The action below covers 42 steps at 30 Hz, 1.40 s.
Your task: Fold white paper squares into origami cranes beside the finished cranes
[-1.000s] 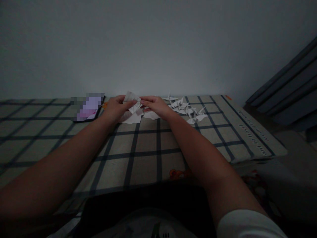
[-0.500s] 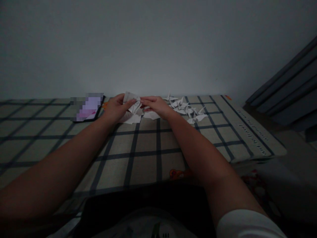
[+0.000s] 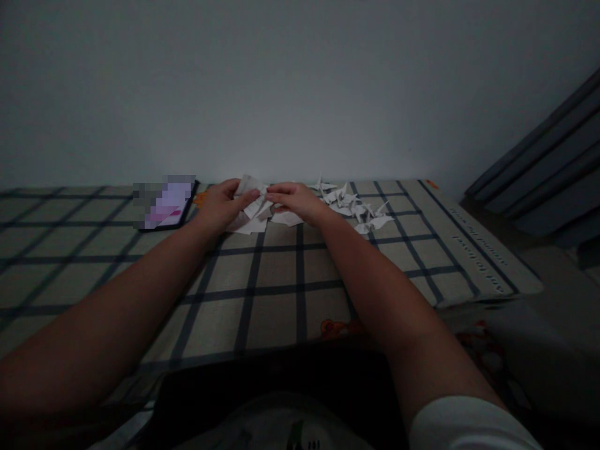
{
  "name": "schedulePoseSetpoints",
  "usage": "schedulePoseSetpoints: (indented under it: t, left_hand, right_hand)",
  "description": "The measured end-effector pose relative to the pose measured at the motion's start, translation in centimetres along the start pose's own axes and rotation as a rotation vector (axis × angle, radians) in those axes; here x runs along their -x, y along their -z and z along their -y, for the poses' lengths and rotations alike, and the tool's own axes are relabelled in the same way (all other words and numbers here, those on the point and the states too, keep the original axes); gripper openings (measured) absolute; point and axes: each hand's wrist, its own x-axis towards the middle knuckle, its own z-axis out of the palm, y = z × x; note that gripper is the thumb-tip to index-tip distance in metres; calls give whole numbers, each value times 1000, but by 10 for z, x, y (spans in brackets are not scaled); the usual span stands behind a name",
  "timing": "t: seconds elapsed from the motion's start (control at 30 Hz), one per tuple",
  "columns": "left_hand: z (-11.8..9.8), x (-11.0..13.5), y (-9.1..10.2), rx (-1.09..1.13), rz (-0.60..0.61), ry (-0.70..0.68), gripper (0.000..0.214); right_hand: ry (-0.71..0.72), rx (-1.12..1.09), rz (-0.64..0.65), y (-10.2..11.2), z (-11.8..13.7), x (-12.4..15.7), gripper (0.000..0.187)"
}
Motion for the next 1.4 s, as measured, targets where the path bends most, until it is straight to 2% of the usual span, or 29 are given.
schedulePoseSetpoints:
  t: [0.2,0.37,0.6,0.73,0.87,1.13,1.27,1.4]
  left_hand:
    - [4,0,1,137,129,77,40]
    - [9,-1,0,111,114,108,40]
    - [1,1,-1,-56,68,-62,30]
    - [1,3,-3,-151,-12,-148,28]
    - [1,4,-4,-130,-55,-197,26]
    - [-4,4,-3,-129,-76,-72,33]
    - [-3,4,-3,-28,-71,-10,39]
    - [-2,3,-2,-32,-70,27,37]
  right_hand:
    - [-1,72,-22,-1,0,0,22]
    - [-4,94,-10,2,-4,-2,23]
    - [37,38,32,1,0,1,25]
    - [38,19,-7,-2,3,2,22]
    - [30,58,-38,-3,3,1,19]
    - [55,243,-55,0,-2,-2,19]
    - [62,201,-32,0,-2,-2,15]
    - [20,136,-3,-1,2,1,14]
